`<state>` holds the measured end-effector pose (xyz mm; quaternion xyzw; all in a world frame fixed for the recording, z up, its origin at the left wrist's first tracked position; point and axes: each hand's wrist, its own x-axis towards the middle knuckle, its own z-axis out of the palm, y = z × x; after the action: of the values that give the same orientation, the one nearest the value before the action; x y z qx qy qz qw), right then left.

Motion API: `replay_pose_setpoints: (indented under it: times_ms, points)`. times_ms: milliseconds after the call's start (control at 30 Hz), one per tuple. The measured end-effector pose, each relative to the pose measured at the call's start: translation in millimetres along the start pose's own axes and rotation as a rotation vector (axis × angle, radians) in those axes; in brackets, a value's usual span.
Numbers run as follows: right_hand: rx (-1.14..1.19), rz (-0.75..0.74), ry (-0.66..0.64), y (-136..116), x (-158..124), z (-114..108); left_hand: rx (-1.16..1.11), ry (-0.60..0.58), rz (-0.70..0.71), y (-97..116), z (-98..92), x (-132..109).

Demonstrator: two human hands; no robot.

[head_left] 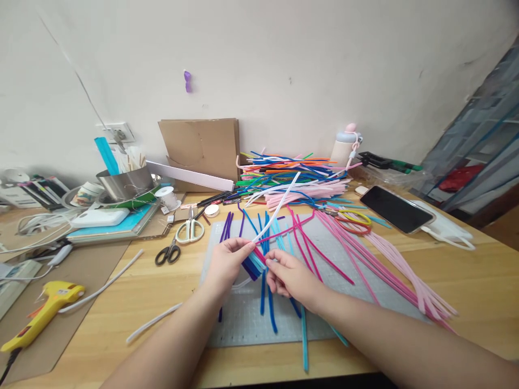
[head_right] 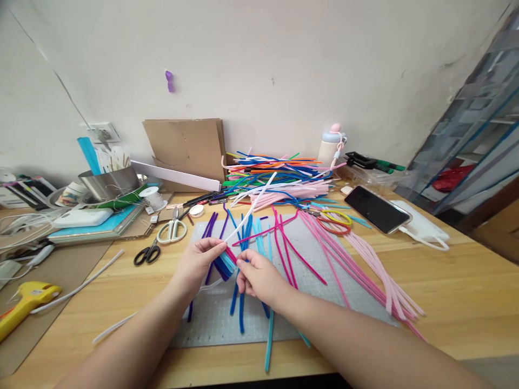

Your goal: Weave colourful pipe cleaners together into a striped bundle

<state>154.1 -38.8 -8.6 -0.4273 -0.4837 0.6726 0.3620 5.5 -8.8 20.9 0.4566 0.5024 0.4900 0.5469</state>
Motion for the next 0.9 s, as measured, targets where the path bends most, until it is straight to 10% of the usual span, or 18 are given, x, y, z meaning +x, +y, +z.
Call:
replay_pose_setpoints:
  times_ms: [600,900]
  points:
    - [0.411,0.133,-0.047,-4.5,-4.9,-2.0,0.003,0.041,0.045,-3.1,0.5,-0.4]
    - [0.085,-0.073,0.105,1.5,-3.6,2.3,0.05,0.037,0.086,-4.3,-0.2,-2.0]
